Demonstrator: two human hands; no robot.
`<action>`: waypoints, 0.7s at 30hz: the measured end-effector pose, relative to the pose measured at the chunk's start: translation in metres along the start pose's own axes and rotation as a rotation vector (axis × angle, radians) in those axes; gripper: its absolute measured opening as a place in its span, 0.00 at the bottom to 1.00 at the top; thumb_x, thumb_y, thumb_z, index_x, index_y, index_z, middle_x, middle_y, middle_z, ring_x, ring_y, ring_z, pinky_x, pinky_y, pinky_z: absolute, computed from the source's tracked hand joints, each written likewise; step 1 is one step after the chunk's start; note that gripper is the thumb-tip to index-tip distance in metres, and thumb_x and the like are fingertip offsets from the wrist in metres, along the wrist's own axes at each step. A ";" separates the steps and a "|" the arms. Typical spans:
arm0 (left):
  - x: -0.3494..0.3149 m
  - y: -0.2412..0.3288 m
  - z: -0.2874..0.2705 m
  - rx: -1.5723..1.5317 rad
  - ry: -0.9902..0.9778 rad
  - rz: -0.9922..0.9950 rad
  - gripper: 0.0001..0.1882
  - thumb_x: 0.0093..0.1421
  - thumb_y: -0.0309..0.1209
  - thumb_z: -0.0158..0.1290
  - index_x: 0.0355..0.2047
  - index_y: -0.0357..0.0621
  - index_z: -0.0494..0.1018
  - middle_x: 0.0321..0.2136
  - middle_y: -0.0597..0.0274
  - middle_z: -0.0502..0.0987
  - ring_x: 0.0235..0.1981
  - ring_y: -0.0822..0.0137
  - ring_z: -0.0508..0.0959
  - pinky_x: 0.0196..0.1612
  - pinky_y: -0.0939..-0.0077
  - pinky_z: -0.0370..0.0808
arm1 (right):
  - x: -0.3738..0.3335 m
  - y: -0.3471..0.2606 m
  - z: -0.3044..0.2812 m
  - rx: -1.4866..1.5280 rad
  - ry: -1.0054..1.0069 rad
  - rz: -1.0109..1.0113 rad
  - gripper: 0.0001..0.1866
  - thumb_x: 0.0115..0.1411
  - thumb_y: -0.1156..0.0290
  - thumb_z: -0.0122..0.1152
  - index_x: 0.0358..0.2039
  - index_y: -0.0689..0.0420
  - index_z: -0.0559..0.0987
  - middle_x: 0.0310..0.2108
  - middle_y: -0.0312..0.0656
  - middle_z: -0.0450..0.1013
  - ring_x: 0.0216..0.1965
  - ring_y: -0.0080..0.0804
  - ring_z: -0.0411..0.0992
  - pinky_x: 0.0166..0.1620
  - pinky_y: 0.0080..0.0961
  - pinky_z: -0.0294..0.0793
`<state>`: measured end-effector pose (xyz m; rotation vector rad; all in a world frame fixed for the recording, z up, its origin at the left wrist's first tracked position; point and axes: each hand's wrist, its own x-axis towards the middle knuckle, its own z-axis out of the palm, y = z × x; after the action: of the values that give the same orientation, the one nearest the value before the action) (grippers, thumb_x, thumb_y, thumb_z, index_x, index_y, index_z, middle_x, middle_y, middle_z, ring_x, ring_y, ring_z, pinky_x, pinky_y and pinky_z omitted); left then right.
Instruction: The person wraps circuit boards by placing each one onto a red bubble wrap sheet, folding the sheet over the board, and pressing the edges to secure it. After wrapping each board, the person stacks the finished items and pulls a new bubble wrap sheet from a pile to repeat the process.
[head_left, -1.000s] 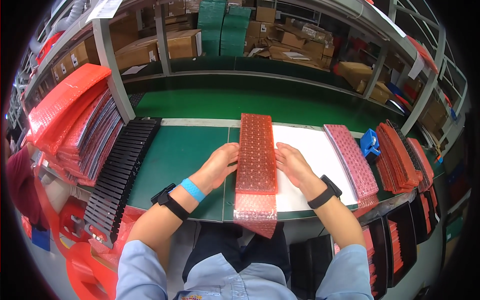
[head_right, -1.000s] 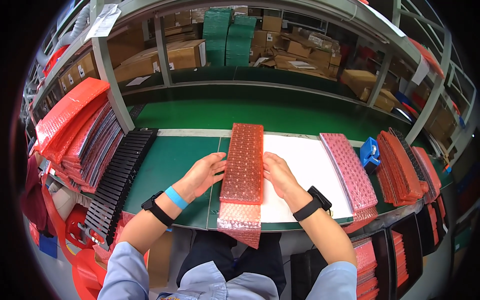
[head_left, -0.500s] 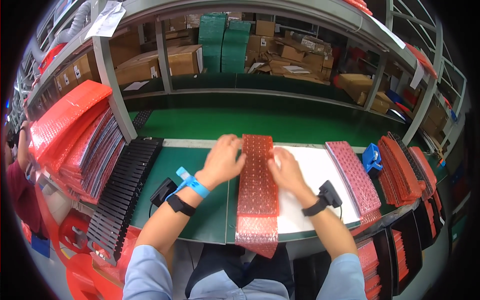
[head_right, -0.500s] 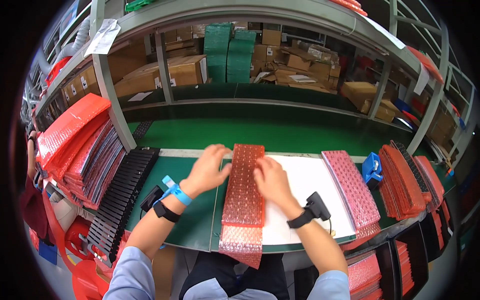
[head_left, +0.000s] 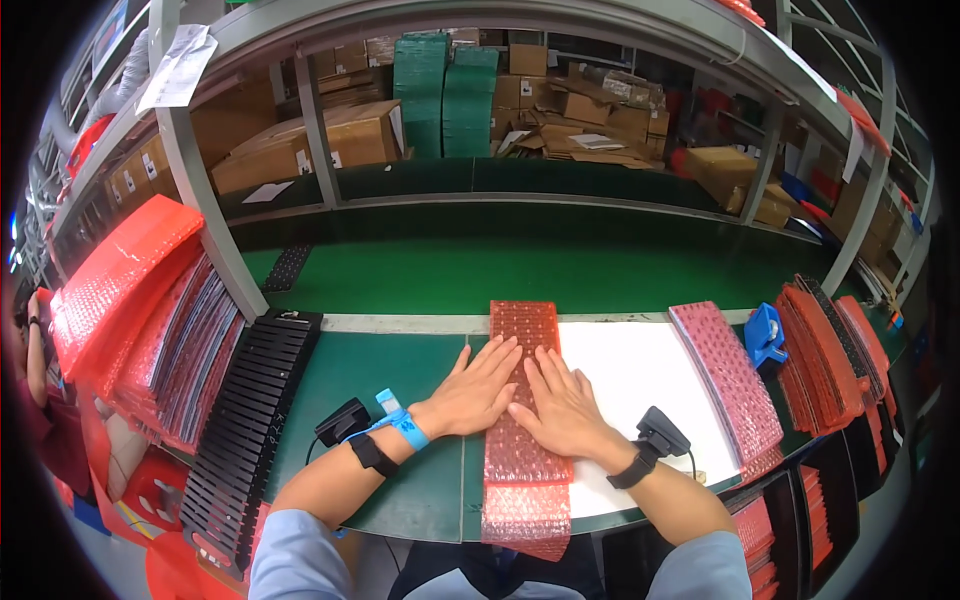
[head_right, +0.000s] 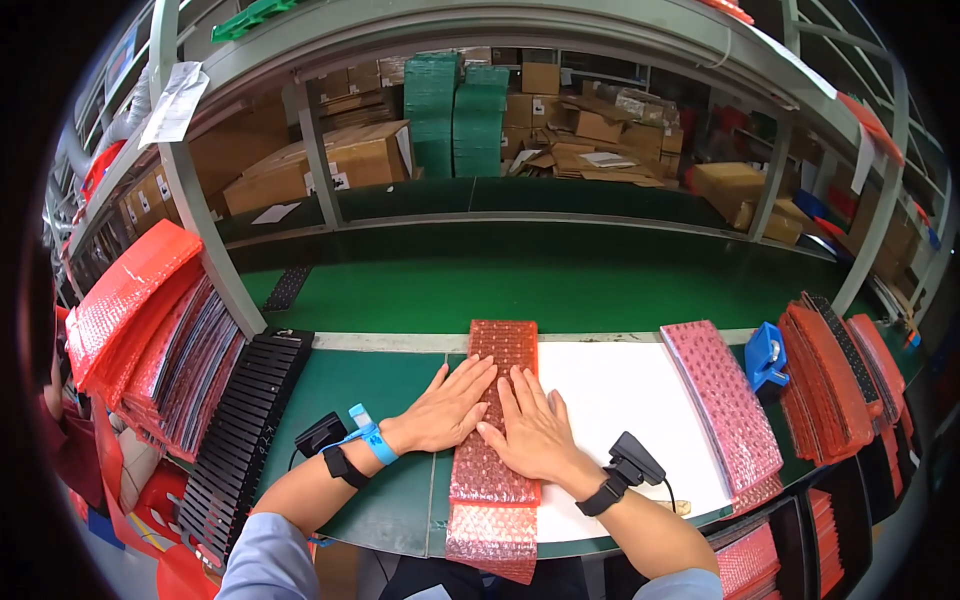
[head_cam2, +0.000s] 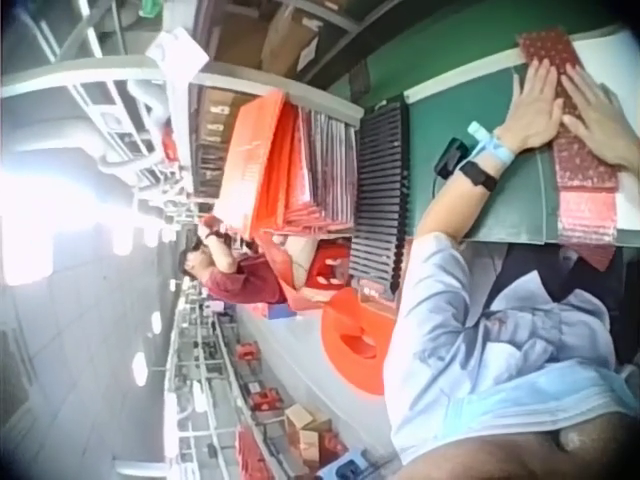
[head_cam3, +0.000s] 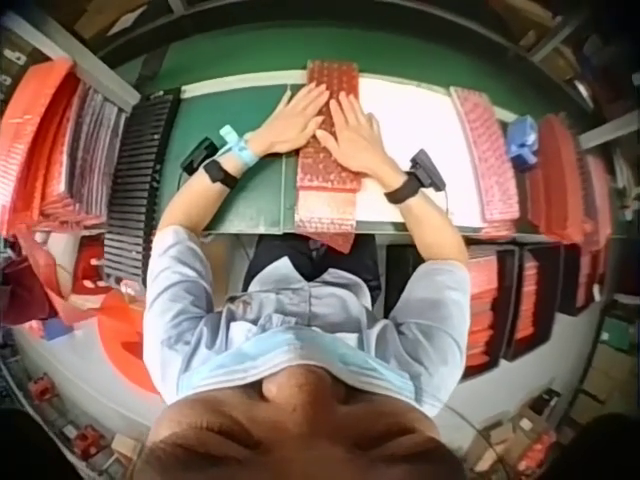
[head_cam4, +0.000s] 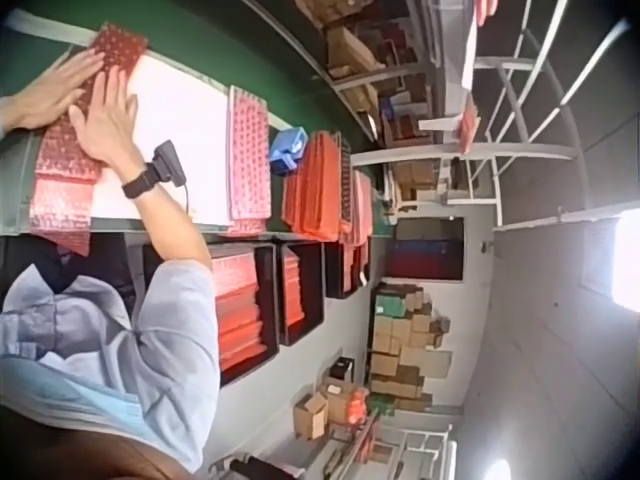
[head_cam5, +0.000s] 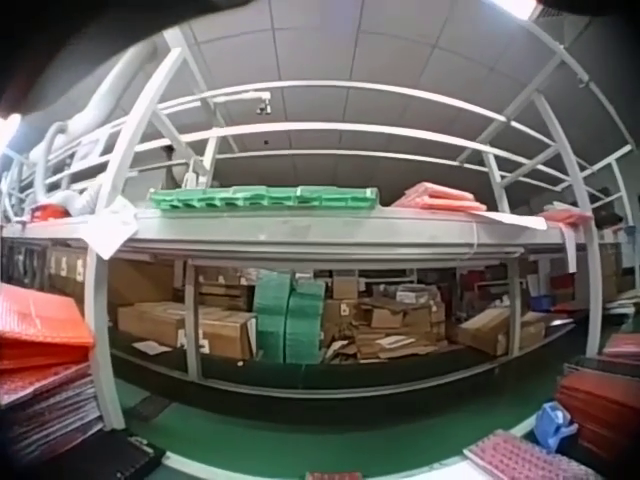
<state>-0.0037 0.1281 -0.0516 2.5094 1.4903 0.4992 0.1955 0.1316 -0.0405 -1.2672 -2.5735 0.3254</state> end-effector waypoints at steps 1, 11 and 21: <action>0.000 0.000 0.001 -0.004 0.008 0.006 0.32 0.67 0.41 0.37 0.67 0.38 0.51 0.69 0.51 0.48 0.72 0.53 0.45 0.68 0.41 0.45 | -0.001 -0.001 -0.001 -0.002 -0.002 0.005 0.42 0.65 0.45 0.45 0.67 0.65 0.55 0.70 0.56 0.45 0.72 0.48 0.41 0.68 0.53 0.43; 0.000 0.003 -0.006 -0.151 0.105 -0.002 0.27 0.65 0.39 0.44 0.60 0.37 0.61 0.66 0.49 0.55 0.70 0.51 0.50 0.67 0.41 0.48 | 0.000 0.006 0.000 0.134 0.129 -0.034 0.35 0.64 0.51 0.52 0.62 0.64 0.63 0.67 0.56 0.53 0.70 0.50 0.47 0.67 0.48 0.47; -0.002 0.002 -0.003 -0.128 0.229 0.053 0.22 0.61 0.34 0.51 0.54 0.40 0.66 0.60 0.47 0.64 0.65 0.48 0.59 0.66 0.47 0.54 | -0.001 0.015 0.004 0.211 0.245 -0.034 0.29 0.60 0.61 0.57 0.58 0.63 0.67 0.64 0.56 0.58 0.67 0.52 0.54 0.65 0.44 0.53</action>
<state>-0.0042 0.1251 -0.0484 2.4646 1.4172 0.8882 0.2056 0.1397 -0.0493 -1.1123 -2.2856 0.3964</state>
